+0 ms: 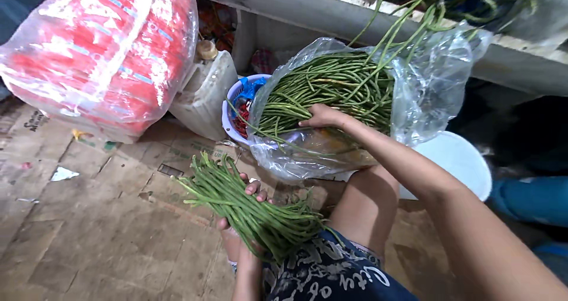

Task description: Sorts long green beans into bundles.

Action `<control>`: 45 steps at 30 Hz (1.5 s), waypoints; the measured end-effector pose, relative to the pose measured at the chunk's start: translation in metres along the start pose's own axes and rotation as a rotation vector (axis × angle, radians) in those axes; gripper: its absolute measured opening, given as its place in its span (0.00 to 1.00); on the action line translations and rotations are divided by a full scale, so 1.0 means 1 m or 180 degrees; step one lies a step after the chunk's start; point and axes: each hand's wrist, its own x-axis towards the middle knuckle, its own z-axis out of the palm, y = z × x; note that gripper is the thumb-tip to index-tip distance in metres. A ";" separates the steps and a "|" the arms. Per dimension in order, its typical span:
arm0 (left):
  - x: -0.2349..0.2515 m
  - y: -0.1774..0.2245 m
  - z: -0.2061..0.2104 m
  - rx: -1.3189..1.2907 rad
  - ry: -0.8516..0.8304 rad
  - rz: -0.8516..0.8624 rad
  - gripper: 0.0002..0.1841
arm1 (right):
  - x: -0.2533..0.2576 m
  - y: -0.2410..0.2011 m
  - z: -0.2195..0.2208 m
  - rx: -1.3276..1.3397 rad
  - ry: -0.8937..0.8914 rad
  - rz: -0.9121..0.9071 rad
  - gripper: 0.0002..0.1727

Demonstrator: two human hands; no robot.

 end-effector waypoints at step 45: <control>0.017 -0.038 -0.009 0.1270 0.0612 0.0033 0.40 | -0.226 -0.090 0.120 -0.0318 0.2734 -0.1992 0.25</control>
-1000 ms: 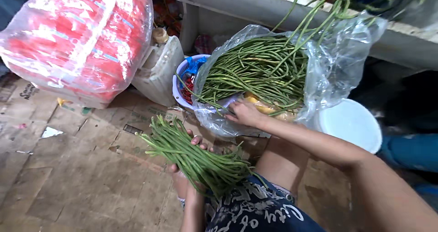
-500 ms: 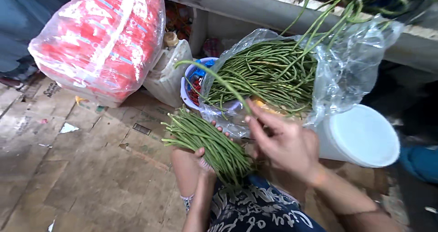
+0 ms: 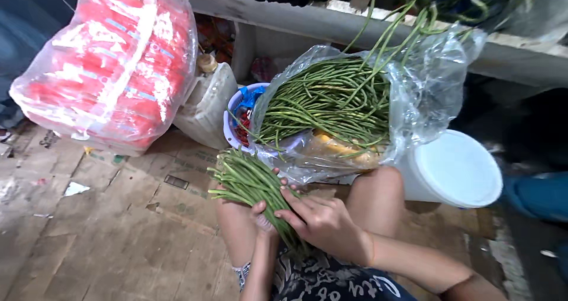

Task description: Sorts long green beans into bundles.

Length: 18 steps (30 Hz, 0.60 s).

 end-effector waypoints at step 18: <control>-0.008 0.028 -0.019 -0.0739 -0.0173 -0.0115 0.40 | 0.134 0.184 0.035 0.0082 -0.1955 0.1405 0.17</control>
